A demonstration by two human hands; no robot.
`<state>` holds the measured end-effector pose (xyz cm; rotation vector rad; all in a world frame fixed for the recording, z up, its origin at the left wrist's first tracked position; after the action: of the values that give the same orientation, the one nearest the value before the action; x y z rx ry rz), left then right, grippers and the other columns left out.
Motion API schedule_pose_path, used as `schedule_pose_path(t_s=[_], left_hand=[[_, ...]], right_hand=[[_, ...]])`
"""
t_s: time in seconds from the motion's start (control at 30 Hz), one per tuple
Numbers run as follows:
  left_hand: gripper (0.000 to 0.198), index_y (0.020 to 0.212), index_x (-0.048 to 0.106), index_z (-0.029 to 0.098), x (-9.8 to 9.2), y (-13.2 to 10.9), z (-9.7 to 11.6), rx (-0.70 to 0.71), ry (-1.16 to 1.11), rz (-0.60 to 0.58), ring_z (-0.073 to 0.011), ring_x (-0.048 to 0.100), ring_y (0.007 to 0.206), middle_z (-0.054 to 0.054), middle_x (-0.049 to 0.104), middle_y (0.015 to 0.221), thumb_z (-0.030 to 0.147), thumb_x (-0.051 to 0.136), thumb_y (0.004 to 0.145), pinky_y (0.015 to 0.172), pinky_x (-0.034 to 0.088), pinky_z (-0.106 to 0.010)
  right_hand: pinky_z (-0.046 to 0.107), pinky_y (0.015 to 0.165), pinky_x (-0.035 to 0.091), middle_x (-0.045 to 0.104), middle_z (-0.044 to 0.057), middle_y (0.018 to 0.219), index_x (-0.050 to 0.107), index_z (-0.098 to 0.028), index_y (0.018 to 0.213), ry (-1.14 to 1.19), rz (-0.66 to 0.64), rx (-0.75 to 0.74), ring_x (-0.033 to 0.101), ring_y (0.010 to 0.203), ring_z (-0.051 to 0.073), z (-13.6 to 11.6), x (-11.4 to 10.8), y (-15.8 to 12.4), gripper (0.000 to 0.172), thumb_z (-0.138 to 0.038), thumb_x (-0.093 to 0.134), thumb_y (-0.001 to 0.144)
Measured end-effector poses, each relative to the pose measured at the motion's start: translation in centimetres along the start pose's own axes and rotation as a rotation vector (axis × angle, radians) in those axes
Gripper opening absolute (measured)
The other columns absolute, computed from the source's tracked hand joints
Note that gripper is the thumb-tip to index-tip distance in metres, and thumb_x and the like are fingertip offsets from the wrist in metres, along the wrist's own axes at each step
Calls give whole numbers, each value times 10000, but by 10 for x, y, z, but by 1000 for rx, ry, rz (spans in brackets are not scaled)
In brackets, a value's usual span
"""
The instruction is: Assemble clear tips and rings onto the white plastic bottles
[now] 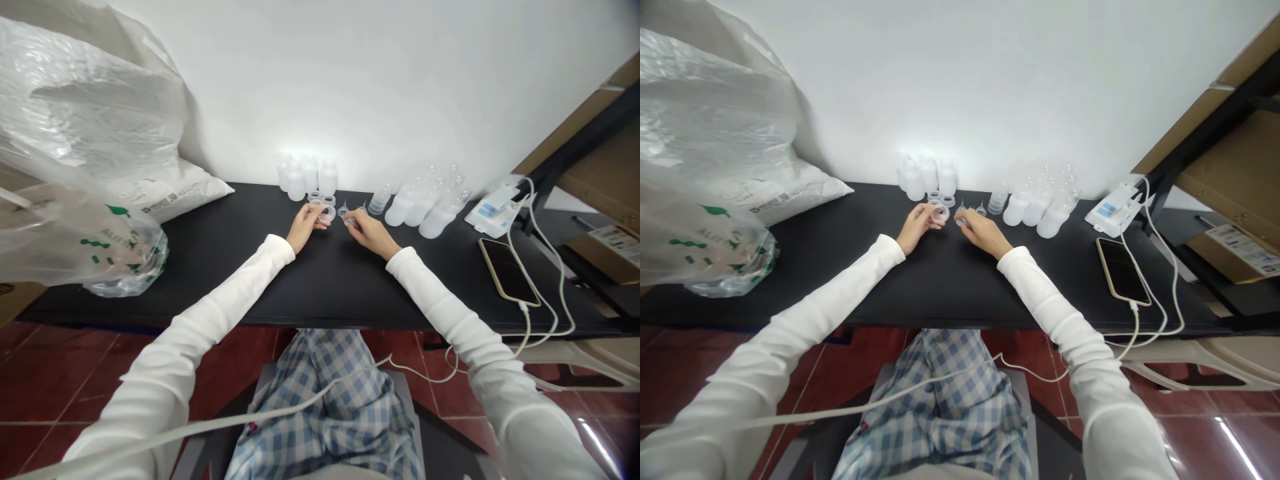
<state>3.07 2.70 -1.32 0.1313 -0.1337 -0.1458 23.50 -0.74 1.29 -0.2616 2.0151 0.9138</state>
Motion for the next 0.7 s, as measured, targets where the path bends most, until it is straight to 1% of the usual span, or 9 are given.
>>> schedule_pose_path(t_s=[0.07,0.13,0.23,0.3,0.37,0.43,0.5,0.6,0.7], left_hand=[[272,947,567,175,6,-3,-1,-63,-114,-24,-138,721,752,-36,725,839,438,635,930,767,594,-291],[262,977,593,171,9,-6,1,-94,-179,-29,-135,723,770,-38,735,863,421,652,926,806,598,-298],[256,1035,630,165,10,-9,6,-106,-237,-55,-141,729,826,-60,751,960,401,641,937,849,598,-308],[278,1069,650,166,11,-11,8,-96,-240,-97,-149,732,859,-72,754,1015,413,630,944,858,600,-310],[308,1088,660,173,13,-13,9,-78,-218,-138,-155,733,880,-74,753,1037,443,629,942,861,602,-313],[328,1086,662,178,14,-14,10,-66,-189,-169,-160,736,892,-70,750,1033,465,645,928,867,600,-318],[349,1098,661,179,16,-15,9,-61,-167,-206,-165,742,885,-67,747,1027,472,670,909,877,598,-333],[386,1149,661,183,19,-17,9,-77,-155,-282,-176,754,870,-67,749,1011,466,696,889,903,595,-363],[402,1177,662,192,21,-19,8,-99,-167,-334,-183,761,885,-65,761,1007,422,740,856,943,588,-382]], right_hand=[[319,846,523,701,83,1076,615,-226,1204,78,5,-19,662,913,194,-10,6,1,283,-340,427,1026],[329,867,526,707,91,1130,614,-226,1227,154,4,-18,671,947,200,-19,12,2,327,-383,394,1043],[315,826,522,716,84,1145,628,-225,1221,241,12,11,666,891,187,-24,18,2,366,-437,383,1049],[301,768,508,719,65,1085,639,-231,1199,274,44,41,632,791,166,-22,20,3,363,-460,405,1042],[290,692,480,697,32,943,639,-243,1174,293,100,90,560,675,143,-16,21,3,354,-491,432,1029],[280,616,434,609,-13,771,615,-255,1171,313,157,139,475,590,131,-10,21,3,349,-529,474,1006],[272,570,388,497,-53,673,556,-259,1199,341,212,179,425,549,126,-6,22,3,379,-561,532,972],[269,555,351,435,-82,655,447,-255,1223,360,276,229,429,536,123,-3,23,3,471,-594,588,928],[272,562,337,409,-94,646,402,-254,1190,325,302,271,447,539,125,-2,23,3,475,-594,594,920]])
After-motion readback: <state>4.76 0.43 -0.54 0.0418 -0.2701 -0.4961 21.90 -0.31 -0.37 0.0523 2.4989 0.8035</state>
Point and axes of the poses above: each hand's wrist, its own y-axis towards the middle knuckle, its own x-axis out of the palm, z = x × y, the point moved 2 cm from there along y, towards the middle knuckle
